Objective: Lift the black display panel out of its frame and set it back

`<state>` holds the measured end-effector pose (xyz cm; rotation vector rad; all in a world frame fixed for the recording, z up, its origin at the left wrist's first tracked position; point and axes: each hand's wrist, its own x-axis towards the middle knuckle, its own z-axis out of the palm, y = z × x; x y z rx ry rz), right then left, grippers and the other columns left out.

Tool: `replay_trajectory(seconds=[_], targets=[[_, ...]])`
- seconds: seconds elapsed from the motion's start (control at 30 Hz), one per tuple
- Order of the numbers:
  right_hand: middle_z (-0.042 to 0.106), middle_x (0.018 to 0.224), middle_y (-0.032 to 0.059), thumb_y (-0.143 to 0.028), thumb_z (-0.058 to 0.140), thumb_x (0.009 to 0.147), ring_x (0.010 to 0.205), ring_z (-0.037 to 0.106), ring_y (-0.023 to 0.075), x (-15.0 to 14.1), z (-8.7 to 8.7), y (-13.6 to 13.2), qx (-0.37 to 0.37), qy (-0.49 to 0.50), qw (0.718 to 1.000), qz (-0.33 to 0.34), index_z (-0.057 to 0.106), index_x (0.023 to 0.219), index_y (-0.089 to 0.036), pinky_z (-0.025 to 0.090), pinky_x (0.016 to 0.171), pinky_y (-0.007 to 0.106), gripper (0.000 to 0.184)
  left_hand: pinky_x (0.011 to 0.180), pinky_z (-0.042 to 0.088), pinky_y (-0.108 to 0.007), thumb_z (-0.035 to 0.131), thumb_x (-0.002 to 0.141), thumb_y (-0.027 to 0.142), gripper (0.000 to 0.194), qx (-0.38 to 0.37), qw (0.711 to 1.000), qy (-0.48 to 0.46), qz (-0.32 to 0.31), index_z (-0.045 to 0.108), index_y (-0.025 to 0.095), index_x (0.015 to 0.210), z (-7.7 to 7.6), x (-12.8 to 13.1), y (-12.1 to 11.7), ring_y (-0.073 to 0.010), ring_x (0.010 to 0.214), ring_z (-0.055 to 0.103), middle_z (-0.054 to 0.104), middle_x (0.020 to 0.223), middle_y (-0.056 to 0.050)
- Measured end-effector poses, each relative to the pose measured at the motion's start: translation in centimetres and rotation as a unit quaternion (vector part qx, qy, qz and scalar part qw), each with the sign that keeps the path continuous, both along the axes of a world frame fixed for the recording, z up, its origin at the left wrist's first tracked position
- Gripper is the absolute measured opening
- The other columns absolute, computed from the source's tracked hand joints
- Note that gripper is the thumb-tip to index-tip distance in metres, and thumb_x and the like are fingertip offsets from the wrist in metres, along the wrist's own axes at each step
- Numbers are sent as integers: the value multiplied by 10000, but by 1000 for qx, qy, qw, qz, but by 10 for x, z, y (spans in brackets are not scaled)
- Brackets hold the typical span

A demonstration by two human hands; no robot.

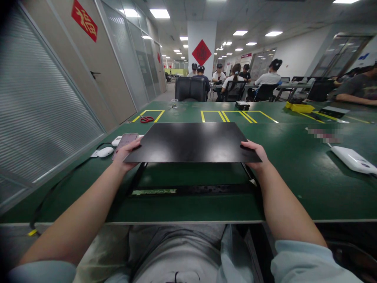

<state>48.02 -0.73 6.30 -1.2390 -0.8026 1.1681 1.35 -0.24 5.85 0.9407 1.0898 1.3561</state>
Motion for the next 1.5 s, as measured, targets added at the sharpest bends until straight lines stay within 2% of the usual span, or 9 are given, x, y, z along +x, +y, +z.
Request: replay_trajectory(seconds=[0.1, 0.17, 0.33, 0.57, 0.67, 0.8, 0.93, 1.27, 1.5], targets=[[769, 843, 57, -125, 692, 742, 750, 760, 236, 3, -3, 3, -73, 4, 991, 109, 721, 1010, -182, 638, 694, 338, 276, 890, 681, -485, 659, 623, 226, 640, 26, 999, 9, 27, 756, 147, 1250, 5, -5, 3, -375, 1078, 786, 833, 1067, -107], [772, 822, 72, -98, 675, 791, 679, 731, 196, 5, -6, 7, -118, -13, 985, 122, 729, 988, -151, 607, 635, 279, 211, 907, 681, -492, 642, 585, 232, 687, 45, 998, 16, 35, 748, 158, 1259, 8, -10, 3, -378, 1098, 775, 825, 1087, -102], [723, 697, 80, -69, 654, 901, 553, 652, 136, 9, -11, 14, -153, -71, 982, 81, 733, 887, -110, 495, 494, 186, 89, 900, 678, -523, 647, 516, 235, 752, 39, 998, 52, -14, 758, 204, 1259, 5, -20, 0, -410, 1089, 772, 820, 1094, -88], [705, 670, 85, -29, 733, 826, 450, 553, 98, 11, -13, 13, -150, -120, 980, 48, 720, 805, -102, 401, 390, 162, 77, 842, 682, -489, 649, 540, 218, 764, -23, 997, 72, -25, 682, 267, 1302, -11, -16, 2, -342, 956, 809, 818, 1032, -33], [707, 691, 76, -31, 738, 803, 440, 543, 97, 9, -14, 14, -150, -138, 979, 31, 724, 808, -106, 408, 378, 173, 77, 791, 672, -441, 774, 592, 279, 606, -53, 993, 102, 6, 667, 250, 1187, -15, -14, 10, -324, 877, 813, 805, 912, -17], [675, 644, 40, -26, 730, 791, 392, 511, 92, 6, -15, 15, -151, -178, 972, -4, 714, 785, -117, 426, 356, 187, 93, 727, 641, -383, 863, 586, 298, 589, -56, 991, 117, 32, 631, 251, 1125, -23, -10, 14, -287, 789, 803, 792, 851, -7], [704, 650, 63, -42, 730, 816, 390, 557, 112, 6, -13, 14, -147, -193, 970, -8, 730, 846, -109, 463, 368, 196, 73, 697, 623, -367, 859, 607, 328, 612, -56, 990, 124, 42, 617, 259, 1165, -27, -8, 11, -276, 772, 795, 795, 856, -6], [714, 609, 49, -52, 705, 839, 448, 655, 171, 4, -11, 13, -133, -218, 967, -19, 702, 1038, -139, 511, 407, 214, 217, 662, 604, -362, 757, 493, 269, 573, -59, 985, 157, 32, 666, 233, 1057, -19, -21, 18, -307, 749, 781, 767, 746, 15], [695, 583, 34, -37, 679, 845, 429, 634, 161, 5, -16, 14, -122, -275, 953, -29, 673, 961, -161, 495, 395, 202, 170, 692, 625, -364, 788, 526, 251, 547, -52, 984, 164, 41, 697, 244, 1065, -20, -16, 13, -289, 769, 784, 782, 776, 25]])
